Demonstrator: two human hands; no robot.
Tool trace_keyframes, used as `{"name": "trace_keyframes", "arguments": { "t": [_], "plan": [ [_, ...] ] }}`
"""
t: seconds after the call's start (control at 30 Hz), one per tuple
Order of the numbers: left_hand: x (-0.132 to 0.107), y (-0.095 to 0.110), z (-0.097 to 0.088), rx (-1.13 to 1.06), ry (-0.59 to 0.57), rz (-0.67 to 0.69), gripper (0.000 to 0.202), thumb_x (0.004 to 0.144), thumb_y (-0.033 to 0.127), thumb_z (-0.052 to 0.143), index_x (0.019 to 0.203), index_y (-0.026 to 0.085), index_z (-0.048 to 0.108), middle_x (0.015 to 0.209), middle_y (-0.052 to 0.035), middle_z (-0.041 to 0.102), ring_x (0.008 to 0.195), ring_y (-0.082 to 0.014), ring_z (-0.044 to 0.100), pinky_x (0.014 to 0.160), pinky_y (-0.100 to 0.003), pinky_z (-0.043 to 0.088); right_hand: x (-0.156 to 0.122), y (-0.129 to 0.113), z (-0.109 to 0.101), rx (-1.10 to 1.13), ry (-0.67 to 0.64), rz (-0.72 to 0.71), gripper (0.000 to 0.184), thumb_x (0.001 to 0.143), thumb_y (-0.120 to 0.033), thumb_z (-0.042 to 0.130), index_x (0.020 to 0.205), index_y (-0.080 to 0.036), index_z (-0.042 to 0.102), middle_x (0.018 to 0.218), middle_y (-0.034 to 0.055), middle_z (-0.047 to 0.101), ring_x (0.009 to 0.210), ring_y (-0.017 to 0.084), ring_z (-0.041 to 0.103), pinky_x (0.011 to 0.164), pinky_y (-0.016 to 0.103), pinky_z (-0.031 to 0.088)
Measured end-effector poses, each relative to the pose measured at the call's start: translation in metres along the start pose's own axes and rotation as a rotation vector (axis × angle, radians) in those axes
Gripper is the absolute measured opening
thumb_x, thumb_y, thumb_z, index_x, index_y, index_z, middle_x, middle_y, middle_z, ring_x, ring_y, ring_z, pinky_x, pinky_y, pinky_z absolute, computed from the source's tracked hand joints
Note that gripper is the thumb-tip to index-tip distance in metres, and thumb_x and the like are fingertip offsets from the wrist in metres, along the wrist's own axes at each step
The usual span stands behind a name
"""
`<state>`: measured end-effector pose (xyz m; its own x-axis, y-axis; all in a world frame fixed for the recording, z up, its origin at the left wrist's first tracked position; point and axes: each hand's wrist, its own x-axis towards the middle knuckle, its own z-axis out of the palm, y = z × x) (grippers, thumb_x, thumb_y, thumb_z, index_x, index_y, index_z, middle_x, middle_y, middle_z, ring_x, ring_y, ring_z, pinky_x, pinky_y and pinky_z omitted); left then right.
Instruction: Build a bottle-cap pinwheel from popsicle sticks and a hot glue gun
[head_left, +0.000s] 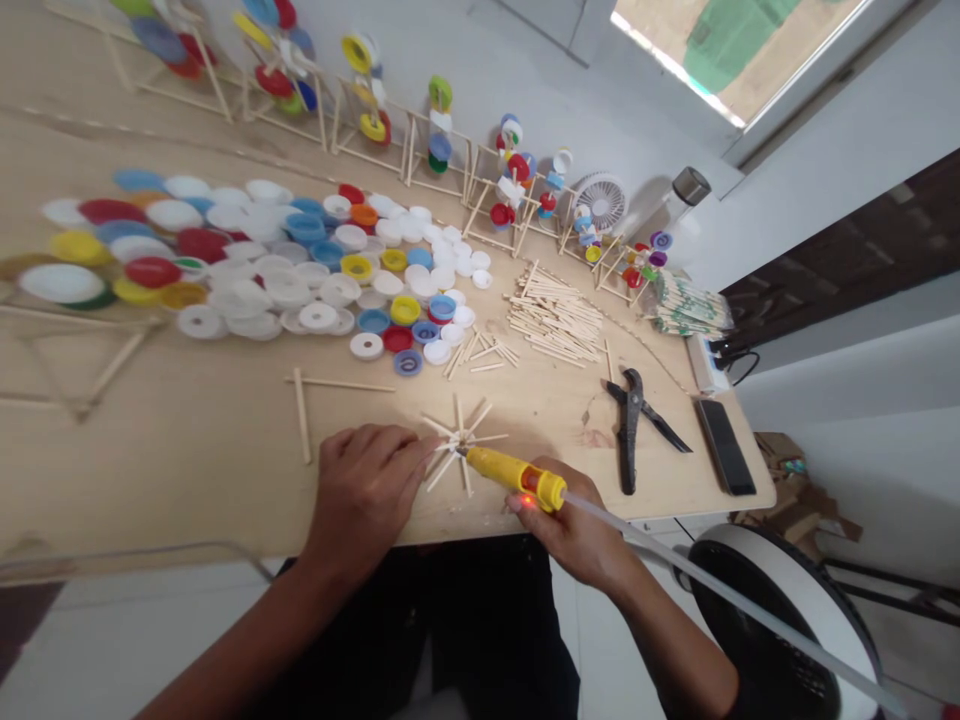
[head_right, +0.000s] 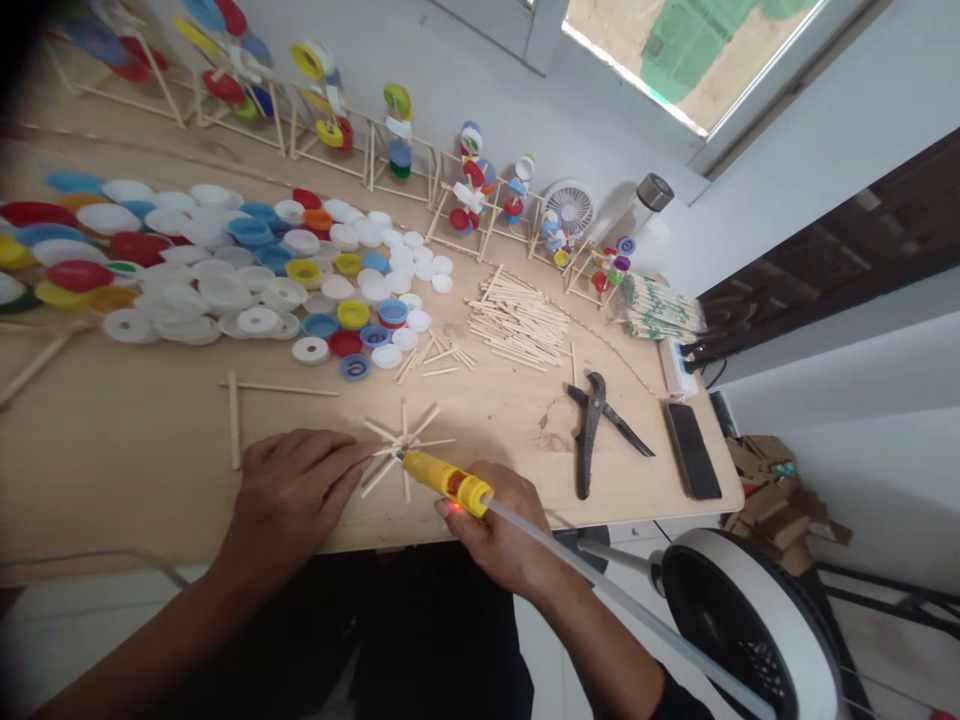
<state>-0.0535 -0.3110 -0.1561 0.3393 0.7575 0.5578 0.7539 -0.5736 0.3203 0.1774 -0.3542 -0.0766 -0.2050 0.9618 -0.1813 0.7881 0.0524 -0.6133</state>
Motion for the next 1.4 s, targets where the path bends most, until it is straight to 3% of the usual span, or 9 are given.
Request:
{"name": "trace_keyframes", "arguments": {
  "t": [0.63, 1.07, 1.4],
  "plan": [
    [-0.0004, -0.001, -0.0003, -0.004, -0.027, -0.016, 0.026, 0.098, 0.019, 0.049, 0.098, 0.023, 0.075, 0.083, -0.0049, 0.073, 0.079, -0.0243, 0.065, 0.076, -0.042, 0.04, 0.0054, -0.0012, 0.0023, -0.021, 0.013, 0.086, 0.028, 0.096, -0.043, 0.051, 0.079, -0.021, 0.055, 0.08, 0.0037, 0.062, 0.073, 0.019, 0.059, 0.065, 0.028, 0.042],
    [-0.0005, 0.0, -0.0035, -0.046, -0.081, -0.066, 0.026, 0.098, 0.02, 0.048, 0.1, 0.027, 0.073, 0.085, -0.0052, 0.073, 0.082, -0.0254, 0.064, 0.077, -0.043, 0.039, 0.0036, 0.0027, 0.0019, -0.083, 0.085, 0.046, 0.026, 0.096, -0.043, 0.052, 0.083, -0.021, 0.058, 0.079, 0.004, 0.064, 0.072, 0.019, 0.06, 0.063, 0.028, 0.04],
    [0.0006, 0.0015, -0.004, -0.028, -0.051, -0.06, 0.024, 0.097, 0.017, 0.05, 0.097, 0.025, 0.073, 0.082, -0.0053, 0.073, 0.08, -0.0251, 0.064, 0.076, -0.043, 0.039, -0.0008, 0.0063, 0.0005, -0.14, 0.111, 0.061, 0.028, 0.096, -0.044, 0.052, 0.08, -0.021, 0.058, 0.075, 0.0034, 0.062, 0.068, 0.019, 0.058, 0.062, 0.028, 0.039]
  ]
}}
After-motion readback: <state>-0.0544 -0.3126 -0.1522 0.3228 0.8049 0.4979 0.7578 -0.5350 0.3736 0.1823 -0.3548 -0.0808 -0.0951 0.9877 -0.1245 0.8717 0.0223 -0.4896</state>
